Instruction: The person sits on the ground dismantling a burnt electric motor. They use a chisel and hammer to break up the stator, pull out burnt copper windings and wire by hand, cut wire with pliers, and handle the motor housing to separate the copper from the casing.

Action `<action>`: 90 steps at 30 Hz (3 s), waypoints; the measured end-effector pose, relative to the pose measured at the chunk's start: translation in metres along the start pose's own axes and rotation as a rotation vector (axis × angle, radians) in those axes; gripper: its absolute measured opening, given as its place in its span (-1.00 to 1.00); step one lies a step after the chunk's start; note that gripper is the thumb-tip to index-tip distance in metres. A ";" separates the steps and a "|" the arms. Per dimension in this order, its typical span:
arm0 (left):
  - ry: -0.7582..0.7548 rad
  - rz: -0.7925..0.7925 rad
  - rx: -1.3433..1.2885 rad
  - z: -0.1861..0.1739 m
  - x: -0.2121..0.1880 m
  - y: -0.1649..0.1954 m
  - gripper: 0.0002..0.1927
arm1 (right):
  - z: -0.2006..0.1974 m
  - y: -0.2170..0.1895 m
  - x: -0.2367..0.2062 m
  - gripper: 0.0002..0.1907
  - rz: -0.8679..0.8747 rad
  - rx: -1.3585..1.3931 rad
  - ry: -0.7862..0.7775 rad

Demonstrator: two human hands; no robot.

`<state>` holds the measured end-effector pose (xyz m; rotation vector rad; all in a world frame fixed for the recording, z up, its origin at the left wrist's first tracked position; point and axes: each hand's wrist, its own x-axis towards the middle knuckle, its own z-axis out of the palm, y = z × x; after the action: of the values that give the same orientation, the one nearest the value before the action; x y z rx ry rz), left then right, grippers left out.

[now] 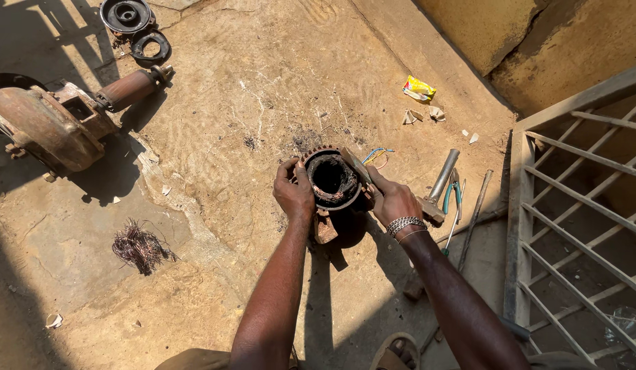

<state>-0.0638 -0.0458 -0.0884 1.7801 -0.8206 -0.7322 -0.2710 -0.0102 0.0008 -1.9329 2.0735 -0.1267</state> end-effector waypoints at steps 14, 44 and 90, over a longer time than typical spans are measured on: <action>-0.022 -0.033 0.017 0.002 0.002 0.000 -0.75 | 0.004 0.001 0.003 -0.45 -0.042 0.302 0.164; 0.004 0.062 -0.038 0.002 0.001 -0.008 -0.78 | 0.019 0.003 -0.006 -0.45 -0.079 0.608 0.351; -0.002 0.032 -0.047 -0.004 0.006 -0.011 -0.81 | 0.019 -0.014 -0.007 -0.53 -0.250 0.307 0.373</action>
<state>-0.0548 -0.0450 -0.0980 1.7208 -0.8248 -0.7271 -0.2522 -0.0014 -0.0124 -2.0772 1.8638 -0.8663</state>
